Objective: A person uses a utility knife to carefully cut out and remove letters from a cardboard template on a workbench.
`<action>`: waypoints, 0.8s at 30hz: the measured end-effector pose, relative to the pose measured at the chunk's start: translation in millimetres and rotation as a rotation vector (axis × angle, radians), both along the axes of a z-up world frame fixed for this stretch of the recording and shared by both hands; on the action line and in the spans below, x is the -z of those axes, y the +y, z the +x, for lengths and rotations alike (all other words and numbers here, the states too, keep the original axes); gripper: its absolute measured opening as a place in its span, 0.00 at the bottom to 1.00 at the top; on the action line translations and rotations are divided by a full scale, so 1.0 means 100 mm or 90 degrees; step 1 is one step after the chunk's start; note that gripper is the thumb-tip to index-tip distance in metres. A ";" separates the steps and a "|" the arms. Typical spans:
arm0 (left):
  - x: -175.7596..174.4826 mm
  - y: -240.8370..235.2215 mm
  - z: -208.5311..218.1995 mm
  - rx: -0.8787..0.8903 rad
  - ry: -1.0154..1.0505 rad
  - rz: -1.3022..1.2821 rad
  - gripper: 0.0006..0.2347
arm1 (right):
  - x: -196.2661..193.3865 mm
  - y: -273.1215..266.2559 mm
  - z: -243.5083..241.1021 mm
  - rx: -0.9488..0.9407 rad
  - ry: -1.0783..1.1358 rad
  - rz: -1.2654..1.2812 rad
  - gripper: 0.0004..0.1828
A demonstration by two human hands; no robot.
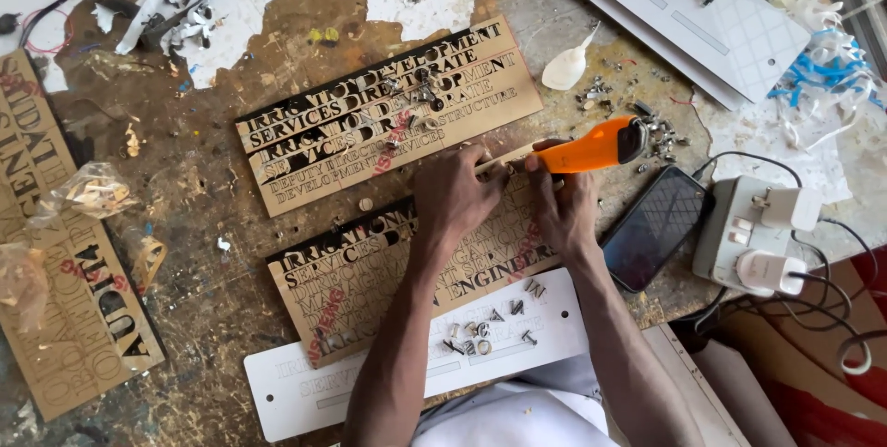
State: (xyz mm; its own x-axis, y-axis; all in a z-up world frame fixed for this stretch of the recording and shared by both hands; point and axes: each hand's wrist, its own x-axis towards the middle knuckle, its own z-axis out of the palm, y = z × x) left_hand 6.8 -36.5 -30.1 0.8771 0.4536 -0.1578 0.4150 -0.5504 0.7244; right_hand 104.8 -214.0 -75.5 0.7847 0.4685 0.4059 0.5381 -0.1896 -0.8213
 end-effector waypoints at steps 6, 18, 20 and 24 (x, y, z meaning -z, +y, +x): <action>0.07 0.00 0.01 0.010 -0.027 0.001 0.14 | -0.05 0.02 -0.02 -0.021 -0.033 0.083 0.15; 0.02 0.06 -0.06 0.025 -0.036 -0.039 0.15 | 0.02 0.05 -0.01 -0.048 -0.142 0.018 0.13; -0.01 0.04 -0.07 0.021 -0.034 -0.040 0.16 | 0.10 0.00 -0.02 -0.054 -0.128 0.017 0.13; -0.03 0.05 -0.06 0.030 -0.029 -0.039 0.16 | 0.13 -0.01 0.01 -0.062 -0.122 0.017 0.13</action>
